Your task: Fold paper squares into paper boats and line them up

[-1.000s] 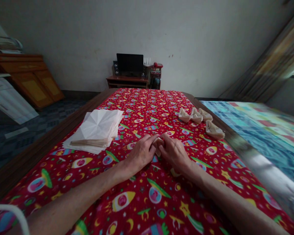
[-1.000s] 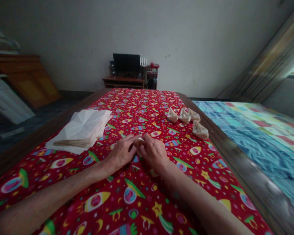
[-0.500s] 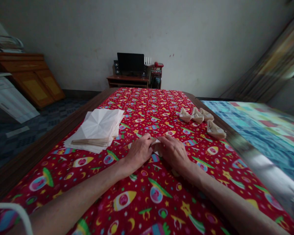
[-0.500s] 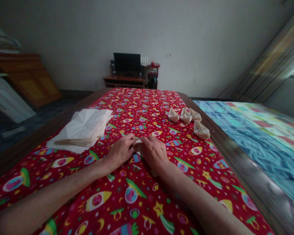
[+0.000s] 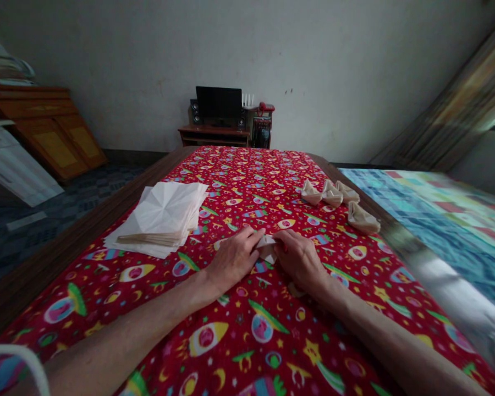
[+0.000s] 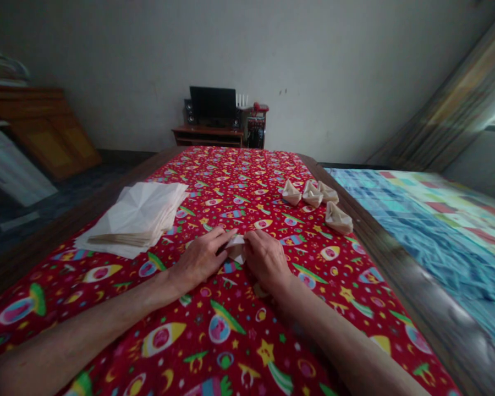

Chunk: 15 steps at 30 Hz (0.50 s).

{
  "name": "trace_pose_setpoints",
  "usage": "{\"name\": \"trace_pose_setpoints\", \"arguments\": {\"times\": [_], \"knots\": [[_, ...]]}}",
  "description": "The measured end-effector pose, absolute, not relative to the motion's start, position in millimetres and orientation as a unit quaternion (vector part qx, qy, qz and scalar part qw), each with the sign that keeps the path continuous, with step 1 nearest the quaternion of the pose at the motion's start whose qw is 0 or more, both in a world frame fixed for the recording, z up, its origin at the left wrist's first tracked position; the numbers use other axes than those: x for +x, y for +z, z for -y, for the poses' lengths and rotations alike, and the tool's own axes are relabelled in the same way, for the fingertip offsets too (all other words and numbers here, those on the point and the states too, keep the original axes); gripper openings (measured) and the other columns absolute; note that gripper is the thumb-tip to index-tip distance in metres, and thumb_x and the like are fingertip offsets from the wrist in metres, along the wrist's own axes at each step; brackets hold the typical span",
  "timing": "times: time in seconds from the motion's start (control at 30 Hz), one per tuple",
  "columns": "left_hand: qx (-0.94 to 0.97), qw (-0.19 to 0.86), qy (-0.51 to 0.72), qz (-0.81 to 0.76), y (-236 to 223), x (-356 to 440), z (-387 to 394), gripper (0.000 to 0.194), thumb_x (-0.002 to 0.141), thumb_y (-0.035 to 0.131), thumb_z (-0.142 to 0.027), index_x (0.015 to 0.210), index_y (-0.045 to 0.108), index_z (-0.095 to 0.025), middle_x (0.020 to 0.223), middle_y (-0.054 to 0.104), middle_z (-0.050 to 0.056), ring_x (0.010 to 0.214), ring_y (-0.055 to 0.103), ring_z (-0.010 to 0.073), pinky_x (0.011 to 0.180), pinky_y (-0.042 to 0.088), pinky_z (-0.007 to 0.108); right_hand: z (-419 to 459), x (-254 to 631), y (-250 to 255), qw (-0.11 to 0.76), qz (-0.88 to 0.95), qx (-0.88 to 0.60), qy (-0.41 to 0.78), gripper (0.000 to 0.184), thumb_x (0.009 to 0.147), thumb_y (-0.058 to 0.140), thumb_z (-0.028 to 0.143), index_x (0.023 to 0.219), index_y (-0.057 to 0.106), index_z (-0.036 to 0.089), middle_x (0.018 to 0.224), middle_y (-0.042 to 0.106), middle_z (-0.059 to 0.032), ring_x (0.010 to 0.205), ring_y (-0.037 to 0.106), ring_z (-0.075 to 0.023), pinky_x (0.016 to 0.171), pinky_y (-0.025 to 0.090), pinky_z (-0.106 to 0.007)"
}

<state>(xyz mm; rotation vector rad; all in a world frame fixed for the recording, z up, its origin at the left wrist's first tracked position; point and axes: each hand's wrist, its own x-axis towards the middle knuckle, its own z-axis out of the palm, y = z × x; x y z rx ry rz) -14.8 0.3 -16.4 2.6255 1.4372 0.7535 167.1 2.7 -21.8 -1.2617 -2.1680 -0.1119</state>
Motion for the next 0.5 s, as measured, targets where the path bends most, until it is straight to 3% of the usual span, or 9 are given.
{"name": "trace_pose_setpoints", "arguments": {"times": [0.23, 0.33, 0.5], "knots": [[0.858, 0.161, 0.285, -0.395, 1, -29, -3, 0.07, 0.085, 0.055, -0.047, 0.143, 0.03, -0.017, 0.121, 0.053, 0.012, 0.109, 0.055, 0.0251, 0.088, 0.051, 0.037, 0, 173, -4, 0.428, 0.782, -0.416, 0.179, 0.015, 0.078, 0.054, 0.014, 0.085, 0.067, 0.018, 0.078, 0.067, -0.0029, 0.069, 0.061, -0.0143, 0.062, 0.045, -0.023], [0.831, 0.216, 0.357, -0.368, 6, -39, -10, 0.046, 0.093, 0.042, -0.036, 0.134, 0.046, -0.016, 0.118, 0.056, 0.012, 0.109, 0.056, 0.0211, 0.092, 0.048, 0.034, -4, 176, -2, 0.451, 0.715, -0.433, 0.312, 0.008, 0.074, 0.061, 0.022, 0.076, 0.068, 0.018, 0.074, 0.068, -0.0025, 0.068, 0.062, -0.0157, 0.061, 0.047, -0.025], [0.819, 0.258, 0.382, -0.341, -1, -38, -16, 0.025, 0.09, 0.052, -0.026, 0.108, 0.067, -0.019, 0.107, 0.066, 0.006, 0.101, 0.061, 0.0167, 0.092, 0.048, 0.028, -3, 171, 1, 0.431, 0.657, -0.402, 0.47, 0.017, 0.071, 0.066, 0.033, 0.074, 0.067, 0.017, 0.068, 0.067, -0.002, 0.056, 0.058, -0.0129, 0.051, 0.044, -0.023]]}}
